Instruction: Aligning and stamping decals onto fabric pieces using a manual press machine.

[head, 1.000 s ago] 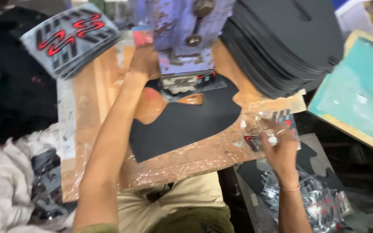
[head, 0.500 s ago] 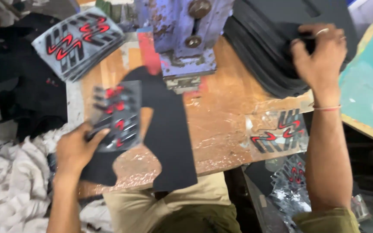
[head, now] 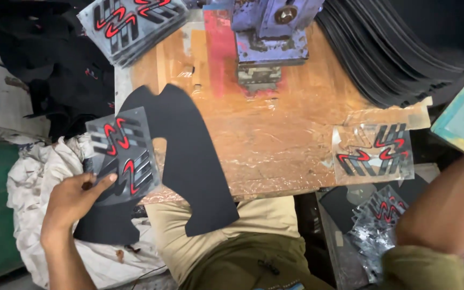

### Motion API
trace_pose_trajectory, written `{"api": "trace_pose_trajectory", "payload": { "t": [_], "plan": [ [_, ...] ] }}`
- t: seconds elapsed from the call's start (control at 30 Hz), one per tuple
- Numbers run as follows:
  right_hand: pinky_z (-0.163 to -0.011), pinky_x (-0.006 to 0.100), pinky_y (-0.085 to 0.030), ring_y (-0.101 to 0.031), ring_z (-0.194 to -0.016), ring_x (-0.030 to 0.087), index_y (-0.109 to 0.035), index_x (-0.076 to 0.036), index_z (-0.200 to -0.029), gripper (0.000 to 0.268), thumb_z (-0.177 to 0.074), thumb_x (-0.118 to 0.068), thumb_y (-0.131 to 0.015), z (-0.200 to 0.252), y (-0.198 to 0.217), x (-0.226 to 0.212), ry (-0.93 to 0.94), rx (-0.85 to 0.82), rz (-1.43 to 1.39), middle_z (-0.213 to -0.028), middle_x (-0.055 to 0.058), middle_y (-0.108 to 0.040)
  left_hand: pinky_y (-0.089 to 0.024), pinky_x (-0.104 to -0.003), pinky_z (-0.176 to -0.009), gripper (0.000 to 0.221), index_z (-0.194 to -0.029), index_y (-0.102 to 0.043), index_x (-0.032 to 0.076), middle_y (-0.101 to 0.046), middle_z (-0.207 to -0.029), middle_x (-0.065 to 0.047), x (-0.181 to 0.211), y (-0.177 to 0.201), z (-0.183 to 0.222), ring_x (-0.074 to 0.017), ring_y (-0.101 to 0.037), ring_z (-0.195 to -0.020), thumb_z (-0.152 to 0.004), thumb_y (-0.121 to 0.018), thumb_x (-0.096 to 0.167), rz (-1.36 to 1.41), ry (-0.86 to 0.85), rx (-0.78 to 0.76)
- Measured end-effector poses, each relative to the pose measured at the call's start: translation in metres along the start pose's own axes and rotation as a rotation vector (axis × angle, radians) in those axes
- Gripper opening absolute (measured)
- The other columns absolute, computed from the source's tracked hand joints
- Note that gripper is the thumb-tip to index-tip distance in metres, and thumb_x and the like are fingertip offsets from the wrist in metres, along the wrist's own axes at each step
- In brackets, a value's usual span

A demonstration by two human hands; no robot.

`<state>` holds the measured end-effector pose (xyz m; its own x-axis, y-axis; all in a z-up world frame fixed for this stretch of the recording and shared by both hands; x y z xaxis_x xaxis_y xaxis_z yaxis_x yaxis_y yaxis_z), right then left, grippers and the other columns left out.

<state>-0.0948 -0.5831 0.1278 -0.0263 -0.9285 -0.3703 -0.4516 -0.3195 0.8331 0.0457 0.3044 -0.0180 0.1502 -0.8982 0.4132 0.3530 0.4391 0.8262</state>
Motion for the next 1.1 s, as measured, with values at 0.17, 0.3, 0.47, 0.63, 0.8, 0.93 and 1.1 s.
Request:
{"api": "trace_pose_trajectory", "payload": {
  "t": [0.17,0.3,0.47,0.63,0.8,0.93,1.1],
  "plan": [
    [-0.082,0.04,-0.055,-0.069,-0.095,0.024,-0.073,-0.011,-0.114,0.022,-0.094,-0.009,-0.064,0.124,-0.067,-0.228,0.026,-0.223,0.169,-0.114,0.004,-0.074,-0.049,-0.043,-0.061,0.057,-0.084,-0.074,-0.001,-0.064,-0.065,-0.017,-0.008,0.001,0.021,-0.0298,-0.06,-0.059,-0.084,-0.076,0.055,0.045,0.055,0.019],
    [-0.08,0.042,-0.056,-0.071,-0.093,0.025,-0.077,-0.014,-0.111,0.03,-0.085,-0.006,-0.064,0.166,-0.115,-0.326,0.04,-0.349,0.261,-0.115,0.002,-0.076,-0.052,-0.044,-0.074,0.058,-0.11,-0.072,0.0,-0.069,-0.09,-0.02,0.012,0.021,0.036,-0.0347,-0.066,-0.08,-0.084,-0.079,0.051,0.0,-0.04,0.217],
    [-0.123,0.047,-0.033,-0.049,-0.144,0.031,-0.073,-0.013,-0.123,0.058,-0.067,0.002,-0.066,0.177,-0.133,-0.339,0.189,-0.571,-0.339,-0.141,0.006,-0.066,-0.045,-0.048,-0.113,0.077,-0.154,-0.048,-0.002,-0.054,-0.15,-0.029,0.099,0.037,0.057,-0.0438,-0.055,-0.135,-0.096,-0.077,0.038,0.089,-0.436,0.505],
    [-0.119,0.048,-0.033,-0.048,-0.142,0.032,-0.071,-0.011,-0.125,0.051,-0.075,-0.015,-0.082,0.163,-0.137,-0.361,0.165,-0.6,-0.426,-0.141,0.01,-0.064,-0.038,-0.051,-0.118,0.085,-0.158,-0.037,-0.002,-0.039,-0.16,-0.031,0.193,0.013,0.079,-0.0474,-0.042,-0.147,-0.093,-0.075,0.038,0.105,-0.732,0.422],
    [-0.122,0.045,-0.039,-0.047,-0.149,0.029,-0.063,-0.01,-0.133,0.05,-0.09,-0.032,-0.076,0.151,-0.173,-0.386,-0.075,-0.186,-0.205,-0.149,0.01,-0.058,-0.035,-0.052,-0.119,0.083,-0.157,-0.037,0.0,-0.03,-0.163,-0.031,0.235,-0.017,0.075,-0.0472,-0.039,-0.147,-0.094,-0.072,0.041,0.099,-0.836,0.318],
    [-0.121,0.057,-0.024,-0.03,-0.15,0.044,-0.048,0.0,-0.148,0.076,-0.091,-0.047,-0.067,0.16,-0.196,-0.409,0.145,-0.239,0.0,-0.158,0.026,-0.037,-0.032,-0.056,-0.118,0.082,-0.156,-0.038,-0.001,-0.03,-0.163,-0.031,0.251,-0.035,0.084,-0.0483,-0.034,-0.148,-0.095,-0.068,0.045,0.015,-0.925,0.3],
    [-0.121,0.058,-0.023,-0.029,-0.15,0.043,-0.046,-0.006,-0.149,0.077,-0.09,-0.052,-0.065,0.146,-0.204,-0.387,0.255,-0.326,0.016,-0.16,0.023,-0.036,-0.021,-0.067,-0.116,0.084,-0.15,-0.043,-0.003,-0.034,-0.16,-0.022,0.255,-0.093,0.046,-0.0422,-0.029,-0.149,-0.091,-0.063,0.054,-0.23,-0.918,0.23]
  ]
}}
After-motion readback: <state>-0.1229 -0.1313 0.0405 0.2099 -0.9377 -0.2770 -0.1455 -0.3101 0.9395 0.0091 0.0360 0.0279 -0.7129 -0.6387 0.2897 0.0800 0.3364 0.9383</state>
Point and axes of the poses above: each hand's wrist, its own z-axis away from the middle knuckle, its own y-axis out of the back of the hand, x = y × z, the point moved 7 cm from there along -z, towards the middle knuckle
